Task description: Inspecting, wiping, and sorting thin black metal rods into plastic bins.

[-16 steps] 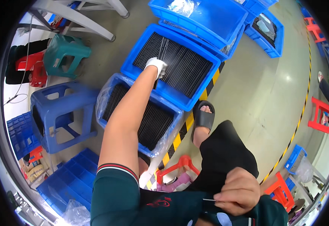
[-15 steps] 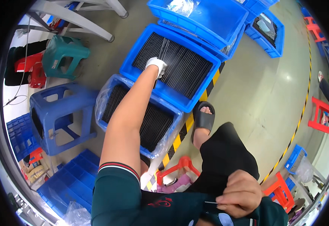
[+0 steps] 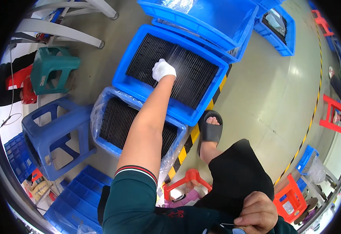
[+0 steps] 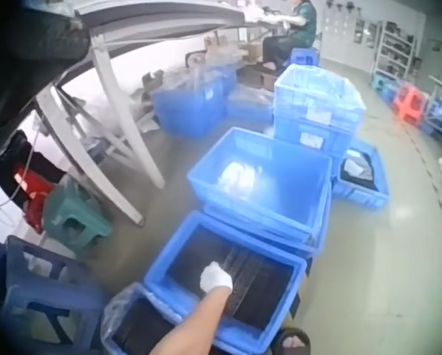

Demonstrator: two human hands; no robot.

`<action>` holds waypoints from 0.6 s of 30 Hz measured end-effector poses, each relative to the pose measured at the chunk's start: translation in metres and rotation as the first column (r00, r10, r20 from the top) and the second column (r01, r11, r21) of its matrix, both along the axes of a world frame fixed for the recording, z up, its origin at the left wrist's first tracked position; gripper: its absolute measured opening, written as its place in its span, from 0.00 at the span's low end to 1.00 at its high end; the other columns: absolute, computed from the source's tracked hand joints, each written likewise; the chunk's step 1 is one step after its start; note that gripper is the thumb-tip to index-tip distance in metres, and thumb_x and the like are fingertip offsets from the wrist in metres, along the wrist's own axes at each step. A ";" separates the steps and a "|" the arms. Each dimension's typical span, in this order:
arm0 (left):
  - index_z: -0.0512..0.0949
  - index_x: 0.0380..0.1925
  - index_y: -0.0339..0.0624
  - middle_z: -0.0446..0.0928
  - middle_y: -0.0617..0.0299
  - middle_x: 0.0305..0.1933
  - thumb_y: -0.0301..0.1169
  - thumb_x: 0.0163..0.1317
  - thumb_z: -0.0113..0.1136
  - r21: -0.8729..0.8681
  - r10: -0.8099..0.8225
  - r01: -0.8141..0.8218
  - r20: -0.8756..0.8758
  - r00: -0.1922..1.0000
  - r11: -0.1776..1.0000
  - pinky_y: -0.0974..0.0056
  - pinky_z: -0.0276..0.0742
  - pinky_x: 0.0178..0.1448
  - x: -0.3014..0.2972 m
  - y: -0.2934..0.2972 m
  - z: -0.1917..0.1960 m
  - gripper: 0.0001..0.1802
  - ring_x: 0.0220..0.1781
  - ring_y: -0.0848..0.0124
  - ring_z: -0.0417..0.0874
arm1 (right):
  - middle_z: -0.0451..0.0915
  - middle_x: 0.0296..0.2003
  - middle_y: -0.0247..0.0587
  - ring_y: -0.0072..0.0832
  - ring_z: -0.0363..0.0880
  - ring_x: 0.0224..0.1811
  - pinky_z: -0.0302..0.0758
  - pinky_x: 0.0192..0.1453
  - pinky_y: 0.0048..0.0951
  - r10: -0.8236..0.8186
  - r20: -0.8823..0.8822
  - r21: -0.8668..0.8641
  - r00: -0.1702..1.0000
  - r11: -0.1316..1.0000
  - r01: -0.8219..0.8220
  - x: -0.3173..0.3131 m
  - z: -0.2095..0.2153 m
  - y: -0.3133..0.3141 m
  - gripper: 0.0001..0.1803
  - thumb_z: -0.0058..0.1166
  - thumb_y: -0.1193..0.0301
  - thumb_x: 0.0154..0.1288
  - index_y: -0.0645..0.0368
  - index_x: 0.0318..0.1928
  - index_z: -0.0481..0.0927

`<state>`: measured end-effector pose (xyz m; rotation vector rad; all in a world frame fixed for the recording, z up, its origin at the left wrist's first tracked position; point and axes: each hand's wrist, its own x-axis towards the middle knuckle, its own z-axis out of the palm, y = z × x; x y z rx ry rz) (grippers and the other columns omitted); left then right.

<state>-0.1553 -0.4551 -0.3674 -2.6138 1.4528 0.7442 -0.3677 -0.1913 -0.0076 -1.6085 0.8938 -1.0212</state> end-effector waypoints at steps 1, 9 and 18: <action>0.78 0.49 0.48 0.78 0.53 0.53 0.37 0.60 0.62 -0.054 -0.039 0.040 0.019 0.999 0.998 0.55 0.80 0.54 -0.002 0.009 0.003 0.17 0.56 0.57 0.79 | 0.76 0.28 0.47 0.36 0.73 0.27 0.69 0.32 0.33 0.005 -0.003 0.004 1.000 1.000 -0.005 0.000 0.000 0.000 0.10 0.63 0.77 0.53 0.70 0.35 0.81; 0.76 0.52 0.52 0.74 0.58 0.53 0.44 0.58 0.63 -0.185 -0.226 0.260 0.186 0.956 0.948 0.52 0.75 0.54 0.015 0.021 -0.008 0.22 0.56 0.58 0.75 | 0.77 0.28 0.47 0.36 0.74 0.27 0.69 0.32 0.34 0.001 -0.011 0.033 1.000 0.999 0.000 -0.001 0.002 0.002 0.10 0.62 0.77 0.53 0.70 0.36 0.81; 0.79 0.53 0.57 0.76 0.58 0.49 0.40 0.64 0.55 -0.159 -0.270 0.307 0.218 0.938 0.938 0.53 0.74 0.52 0.024 0.016 -0.016 0.17 0.54 0.57 0.76 | 0.77 0.28 0.46 0.35 0.74 0.28 0.69 0.32 0.34 -0.013 -0.001 0.047 1.000 0.999 0.013 -0.004 0.001 0.004 0.10 0.62 0.77 0.52 0.69 0.36 0.82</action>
